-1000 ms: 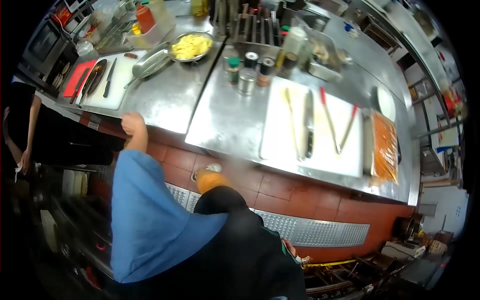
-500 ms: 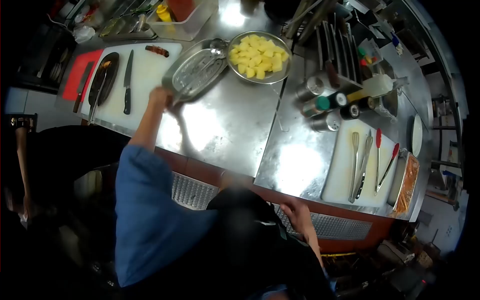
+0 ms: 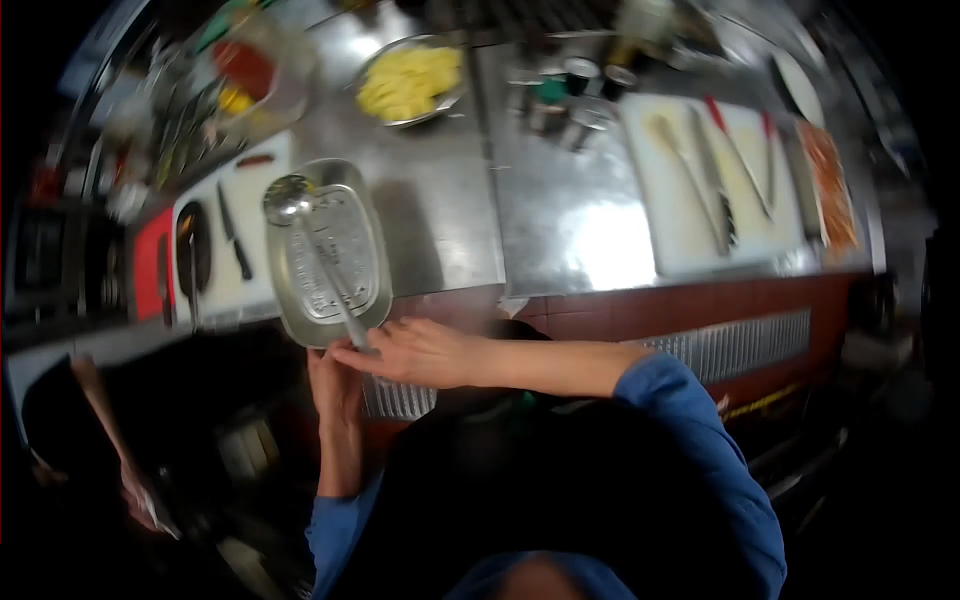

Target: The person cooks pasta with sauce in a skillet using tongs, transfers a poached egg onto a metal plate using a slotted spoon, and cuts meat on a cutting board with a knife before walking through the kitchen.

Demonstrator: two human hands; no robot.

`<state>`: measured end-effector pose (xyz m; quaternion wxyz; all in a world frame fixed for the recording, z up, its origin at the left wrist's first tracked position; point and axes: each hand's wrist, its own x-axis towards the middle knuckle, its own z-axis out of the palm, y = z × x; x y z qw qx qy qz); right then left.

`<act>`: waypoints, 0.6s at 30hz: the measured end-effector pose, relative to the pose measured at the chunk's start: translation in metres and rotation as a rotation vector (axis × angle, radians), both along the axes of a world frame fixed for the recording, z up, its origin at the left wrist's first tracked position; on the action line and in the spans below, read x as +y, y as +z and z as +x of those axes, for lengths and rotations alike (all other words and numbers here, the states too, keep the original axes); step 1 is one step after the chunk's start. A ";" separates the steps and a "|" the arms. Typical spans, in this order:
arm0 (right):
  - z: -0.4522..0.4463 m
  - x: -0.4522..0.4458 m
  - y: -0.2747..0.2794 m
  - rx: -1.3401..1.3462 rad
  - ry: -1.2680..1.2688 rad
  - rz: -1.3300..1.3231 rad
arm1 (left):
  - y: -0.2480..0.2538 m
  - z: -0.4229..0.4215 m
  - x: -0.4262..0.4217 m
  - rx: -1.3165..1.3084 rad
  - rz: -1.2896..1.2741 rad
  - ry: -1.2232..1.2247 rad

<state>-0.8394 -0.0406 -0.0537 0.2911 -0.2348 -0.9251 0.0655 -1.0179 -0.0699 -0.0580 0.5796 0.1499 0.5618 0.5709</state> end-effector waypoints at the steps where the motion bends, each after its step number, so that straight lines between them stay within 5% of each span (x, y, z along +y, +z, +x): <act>1: 0.012 -0.008 0.004 0.087 -0.033 0.017 | 0.018 0.021 -0.002 -0.002 0.051 -0.039; 5: 0.087 -0.051 0.044 0.420 -0.217 0.158 | 0.037 0.076 -0.017 0.336 0.034 -0.277; 6: 0.118 -0.070 0.061 0.436 -0.327 0.228 | 0.053 0.102 -0.043 0.944 0.675 -0.694; 8: 0.173 -0.115 0.085 0.673 -0.441 0.250 | 0.094 0.176 -0.057 0.910 0.769 -1.011; 10: 0.223 -0.167 0.099 0.766 -0.735 0.407 | 0.107 0.250 -0.094 0.484 0.810 -1.130; 13: 0.281 -0.260 0.112 0.943 -1.171 0.602 | 0.057 0.323 -0.084 0.046 0.801 -1.453; 15: 0.326 -0.330 0.102 0.983 -1.424 0.630 | 0.046 0.403 -0.105 -0.143 0.215 -1.462; 16: 0.340 -0.373 0.101 0.998 -1.530 0.625 | 0.053 0.433 -0.143 -0.145 0.130 -1.518; 18: 0.360 -0.438 0.114 1.481 -1.334 0.668 | 0.063 0.488 -0.187 -0.092 0.046 -1.702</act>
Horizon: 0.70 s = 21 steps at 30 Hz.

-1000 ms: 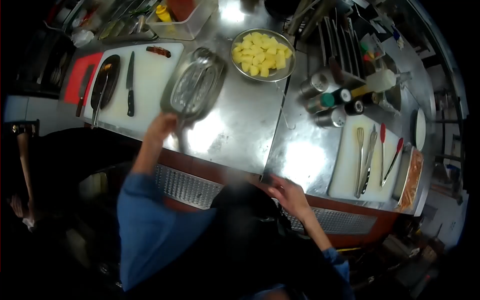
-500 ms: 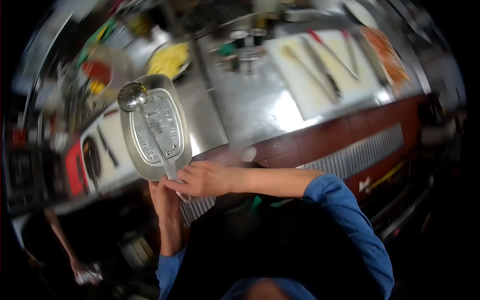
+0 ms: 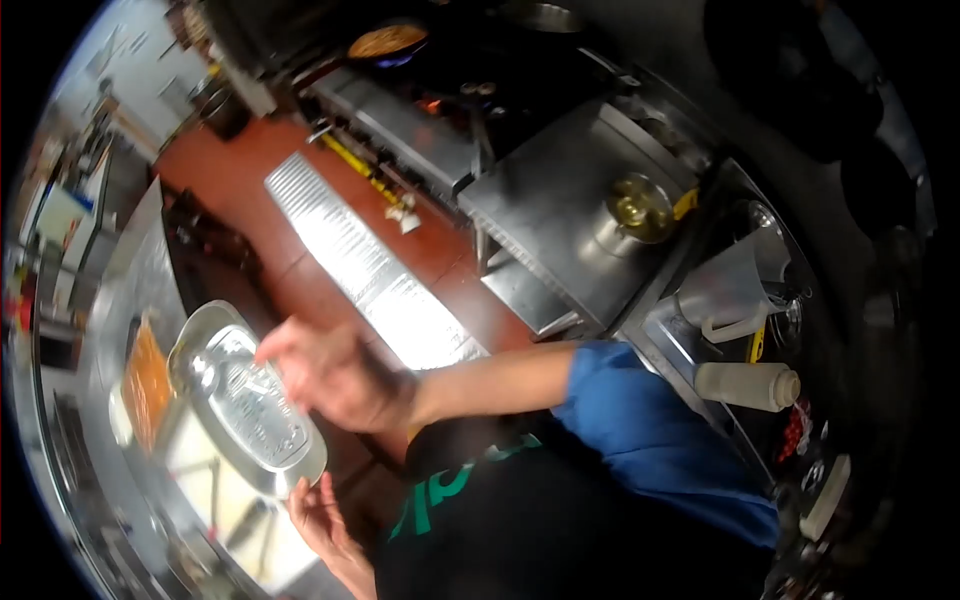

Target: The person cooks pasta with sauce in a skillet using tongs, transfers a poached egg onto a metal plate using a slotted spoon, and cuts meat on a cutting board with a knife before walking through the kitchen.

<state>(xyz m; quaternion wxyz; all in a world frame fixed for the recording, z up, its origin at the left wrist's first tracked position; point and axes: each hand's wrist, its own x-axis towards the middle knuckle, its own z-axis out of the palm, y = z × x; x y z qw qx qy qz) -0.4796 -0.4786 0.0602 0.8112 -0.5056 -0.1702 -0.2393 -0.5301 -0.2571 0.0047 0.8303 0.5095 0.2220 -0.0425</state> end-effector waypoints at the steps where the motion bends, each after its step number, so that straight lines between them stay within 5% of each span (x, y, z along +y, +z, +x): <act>1: 0.008 -0.040 0.009 0.052 -0.019 0.002 | -0.006 0.027 -0.016 -0.010 -0.067 -0.113; 3: 0.011 -0.121 0.051 0.143 -0.138 -0.037 | -0.003 0.073 -0.055 0.030 -0.204 -0.299; 10: 0.032 -0.291 0.185 0.161 -1.128 -0.607 | -0.010 0.200 -0.127 0.042 -0.256 -0.583; 12: 0.042 -0.339 0.202 0.181 -1.214 -0.714 | -0.001 0.234 -0.150 0.003 -0.227 -0.596; 21: 0.132 -0.589 0.113 0.443 -1.251 -1.674 | 0.010 0.333 -0.260 -0.029 -0.208 -0.702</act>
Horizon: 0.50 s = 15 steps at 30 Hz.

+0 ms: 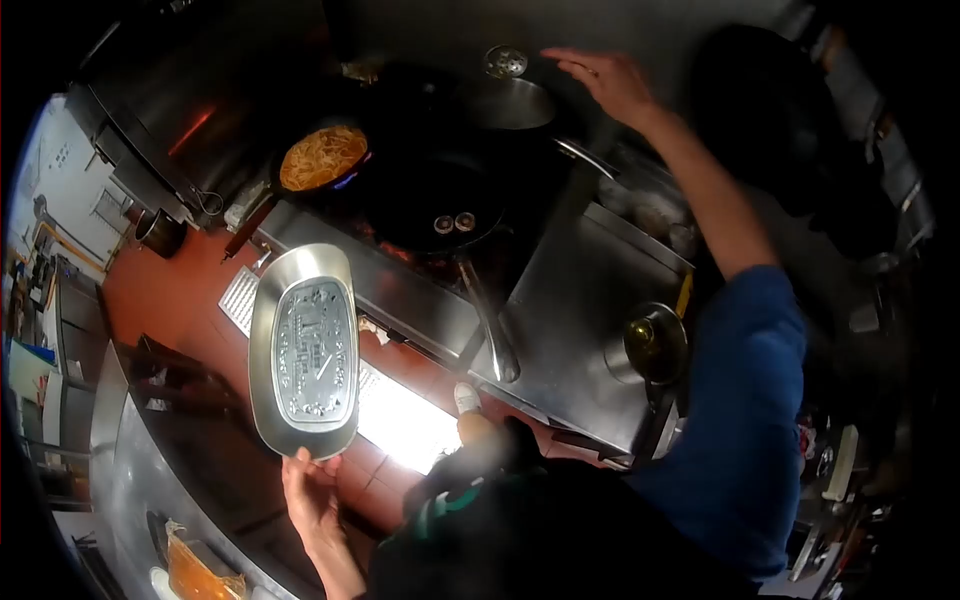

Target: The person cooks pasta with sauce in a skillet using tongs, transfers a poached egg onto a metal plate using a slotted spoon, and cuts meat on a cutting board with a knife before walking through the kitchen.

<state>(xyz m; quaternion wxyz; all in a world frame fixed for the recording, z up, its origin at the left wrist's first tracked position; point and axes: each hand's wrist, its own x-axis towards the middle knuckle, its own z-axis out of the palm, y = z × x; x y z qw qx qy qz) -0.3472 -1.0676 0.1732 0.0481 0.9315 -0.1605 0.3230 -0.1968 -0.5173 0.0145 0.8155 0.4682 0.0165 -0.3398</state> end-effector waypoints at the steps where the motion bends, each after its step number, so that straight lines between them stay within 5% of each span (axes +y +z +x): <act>1: 0.011 -0.017 -0.013 0.083 -0.042 -0.039 | 0.000 0.007 -0.009 0.029 0.015 0.028; 8: 0.051 -0.112 -0.090 0.236 -0.128 -0.059 | 0.036 0.055 -0.093 -0.011 0.100 0.040; 15: 0.058 -0.129 -0.109 0.369 -0.173 0.009 | 0.035 0.124 -0.180 0.026 0.009 -0.109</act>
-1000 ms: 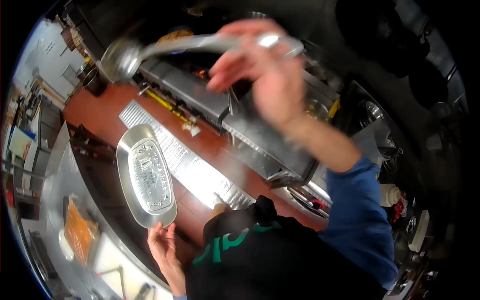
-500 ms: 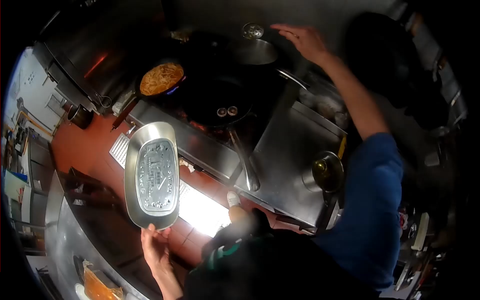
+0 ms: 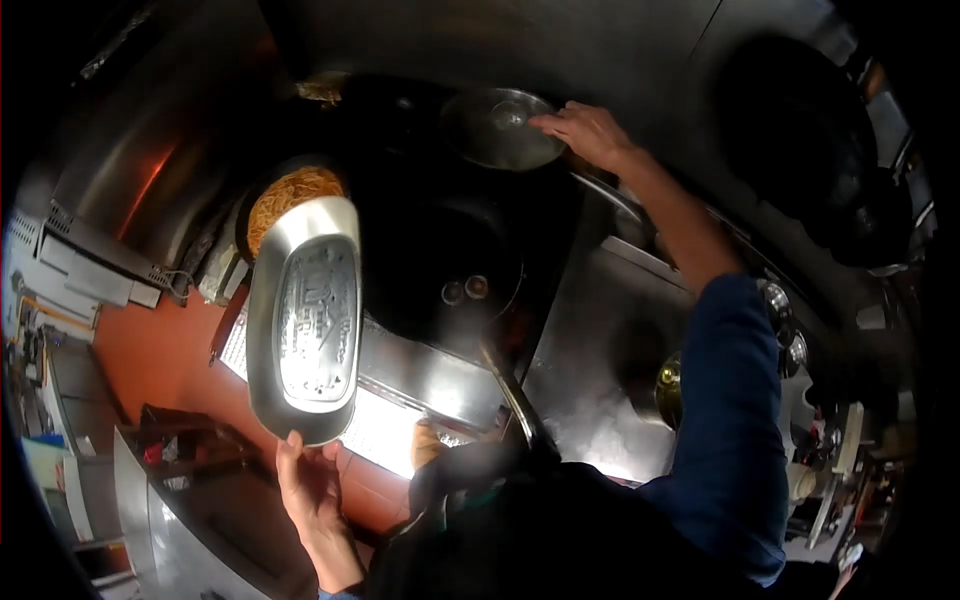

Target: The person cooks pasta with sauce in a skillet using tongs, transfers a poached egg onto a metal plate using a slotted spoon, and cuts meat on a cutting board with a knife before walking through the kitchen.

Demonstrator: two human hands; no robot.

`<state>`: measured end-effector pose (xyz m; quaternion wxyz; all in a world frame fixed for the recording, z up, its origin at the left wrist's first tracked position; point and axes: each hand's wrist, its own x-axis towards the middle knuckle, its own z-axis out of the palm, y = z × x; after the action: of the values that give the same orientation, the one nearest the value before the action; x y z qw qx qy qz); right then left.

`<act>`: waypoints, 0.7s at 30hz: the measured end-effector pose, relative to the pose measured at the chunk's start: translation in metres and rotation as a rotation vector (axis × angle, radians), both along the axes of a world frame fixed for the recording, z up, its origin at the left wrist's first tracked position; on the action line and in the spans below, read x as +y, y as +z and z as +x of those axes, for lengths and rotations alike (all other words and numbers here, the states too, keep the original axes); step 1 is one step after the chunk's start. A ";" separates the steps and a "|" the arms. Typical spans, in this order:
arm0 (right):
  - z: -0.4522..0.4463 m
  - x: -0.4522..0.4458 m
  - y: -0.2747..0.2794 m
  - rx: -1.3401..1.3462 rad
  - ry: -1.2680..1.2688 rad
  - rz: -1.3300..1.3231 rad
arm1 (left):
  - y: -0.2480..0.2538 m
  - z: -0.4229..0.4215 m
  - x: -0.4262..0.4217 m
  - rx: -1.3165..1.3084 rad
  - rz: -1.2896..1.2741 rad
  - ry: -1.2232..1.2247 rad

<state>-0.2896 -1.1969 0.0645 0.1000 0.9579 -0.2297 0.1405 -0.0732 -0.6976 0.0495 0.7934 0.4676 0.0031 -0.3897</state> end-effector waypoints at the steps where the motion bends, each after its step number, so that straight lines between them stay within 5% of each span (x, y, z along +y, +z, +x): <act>1: 0.003 -0.003 -0.002 0.029 -0.018 -0.021 | -0.005 0.012 -0.011 0.018 -0.009 -0.026; 11: 0.017 0.002 0.000 0.106 -0.194 0.028 | -0.021 0.109 -0.057 0.055 0.001 -0.190; 17: 0.015 -0.003 0.021 0.164 -0.403 0.297 | -0.019 0.116 -0.051 0.028 -0.008 -0.167; 21: 0.005 -0.020 0.030 -0.028 -0.368 0.558 | -0.022 0.108 -0.041 -0.020 -0.024 -0.145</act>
<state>-0.2842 -1.2167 0.0944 -0.1455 0.8888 -0.4298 0.0651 0.0349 -0.7385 0.0275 0.7686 0.4608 -0.0433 -0.4415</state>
